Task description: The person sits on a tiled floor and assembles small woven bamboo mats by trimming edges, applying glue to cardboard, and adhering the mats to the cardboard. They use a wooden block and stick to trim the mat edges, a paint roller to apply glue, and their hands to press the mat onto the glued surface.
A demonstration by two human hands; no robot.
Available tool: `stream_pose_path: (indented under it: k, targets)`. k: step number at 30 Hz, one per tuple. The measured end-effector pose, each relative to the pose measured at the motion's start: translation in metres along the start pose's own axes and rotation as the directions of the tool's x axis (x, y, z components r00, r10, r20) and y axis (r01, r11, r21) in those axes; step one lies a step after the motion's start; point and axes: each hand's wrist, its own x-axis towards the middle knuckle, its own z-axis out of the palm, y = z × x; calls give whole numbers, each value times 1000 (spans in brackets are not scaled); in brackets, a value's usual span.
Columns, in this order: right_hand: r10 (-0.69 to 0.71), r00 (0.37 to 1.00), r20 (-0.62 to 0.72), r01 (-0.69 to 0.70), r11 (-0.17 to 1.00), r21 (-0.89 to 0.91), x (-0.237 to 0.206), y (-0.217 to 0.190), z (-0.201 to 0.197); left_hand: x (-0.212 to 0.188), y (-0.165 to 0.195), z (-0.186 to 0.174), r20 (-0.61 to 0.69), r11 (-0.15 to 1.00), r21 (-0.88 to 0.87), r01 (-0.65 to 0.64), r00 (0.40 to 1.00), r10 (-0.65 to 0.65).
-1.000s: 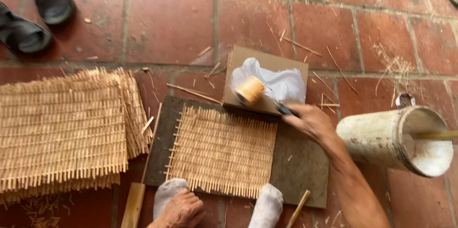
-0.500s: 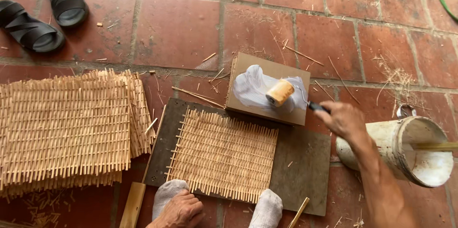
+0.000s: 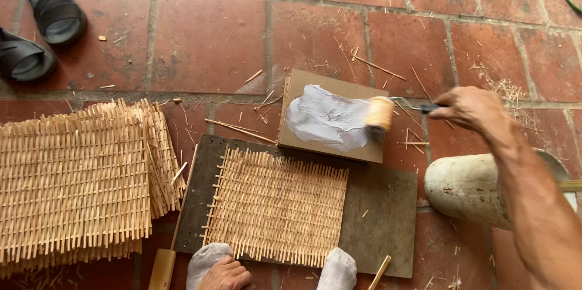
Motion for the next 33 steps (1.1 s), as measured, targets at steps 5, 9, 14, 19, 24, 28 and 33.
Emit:
stream_pose_path:
  k: [5,9,14,19,24,28,33]
  targets:
    - [-16,995,-96,27,992,122,1,15,16,-3,-11,10,47,998,40,-52,998,50]
    - [-185,957,-222,220,964,148,30,-58,-21,-10,-18,19,82,1000,17,-7,997,5]
    - [-416,804,-426,486,872,65,59,-155,-75,-11,-30,32,36,993,92,-74,997,70]
    - [-275,954,-121,292,944,154,72,-115,-83,-8,-37,40,-132,959,195,-206,963,234]
    - [-143,983,-115,138,989,-48,45,17,-38,-11,-36,38,-29,975,148,-167,984,173]
    - [-39,995,-88,56,978,200,39,35,-10,-11,-31,32,6,983,106,-149,989,149]
    - [-186,970,-156,233,892,388,57,-52,-41,-10,-25,28,3,994,80,-79,997,79]
